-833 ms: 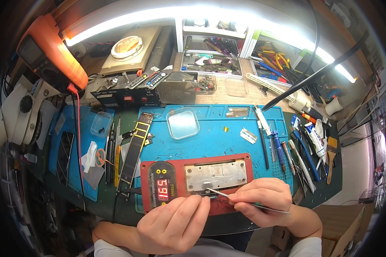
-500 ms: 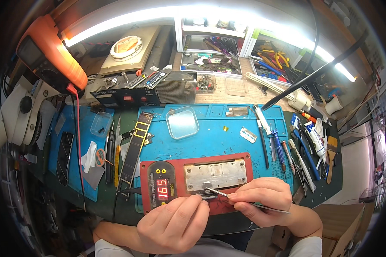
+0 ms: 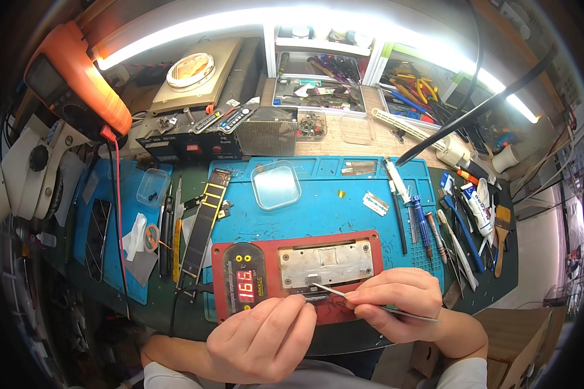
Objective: The person uses a hot air gun and tweezers to heat and reposition a small electronic component on a heated workbench. They repeatedly apply heat and adjust the component's position, then briefly interact with a customer who hands over a smartphone before resuming the soldering work.
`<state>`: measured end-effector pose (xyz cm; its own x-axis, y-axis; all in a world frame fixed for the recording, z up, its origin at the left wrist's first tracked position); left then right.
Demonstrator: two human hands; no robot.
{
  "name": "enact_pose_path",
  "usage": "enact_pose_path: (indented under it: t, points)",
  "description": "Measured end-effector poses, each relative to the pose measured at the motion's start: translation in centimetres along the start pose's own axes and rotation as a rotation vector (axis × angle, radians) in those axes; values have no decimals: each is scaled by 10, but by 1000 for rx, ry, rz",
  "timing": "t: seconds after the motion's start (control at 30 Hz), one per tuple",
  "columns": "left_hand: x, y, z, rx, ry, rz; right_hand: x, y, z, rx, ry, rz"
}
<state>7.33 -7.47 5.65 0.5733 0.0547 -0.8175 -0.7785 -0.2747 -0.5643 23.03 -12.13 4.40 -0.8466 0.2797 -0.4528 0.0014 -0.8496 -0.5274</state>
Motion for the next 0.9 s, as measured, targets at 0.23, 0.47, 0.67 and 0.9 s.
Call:
enact_pose_path:
  t: [0.23,0.47,0.67,0.9]
  points:
    - [0,0,0,6,-6,8,0,-2,1,-4,-3,1]
    - [0,0,0,12,0,19,0,0,0,-1,-2,0]
    - [0,-1,-1,29,-5,30,0,-1,0,-4,-4,-9]
    - [-2,-4,0,44,20,41,0,-1,0,-5,2,-2]
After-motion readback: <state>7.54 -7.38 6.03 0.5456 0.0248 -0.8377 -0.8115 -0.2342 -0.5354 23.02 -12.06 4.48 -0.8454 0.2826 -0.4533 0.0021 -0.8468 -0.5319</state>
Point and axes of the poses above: each hand's wrist, its own y-axis away from the middle knuckle, its own x-axis out of the palm, z = x × y, the point moved 9 cm from there along -y, towards the middle knuckle, and after that the axes turned 3 degrees about -x, right-handed, at the moved point
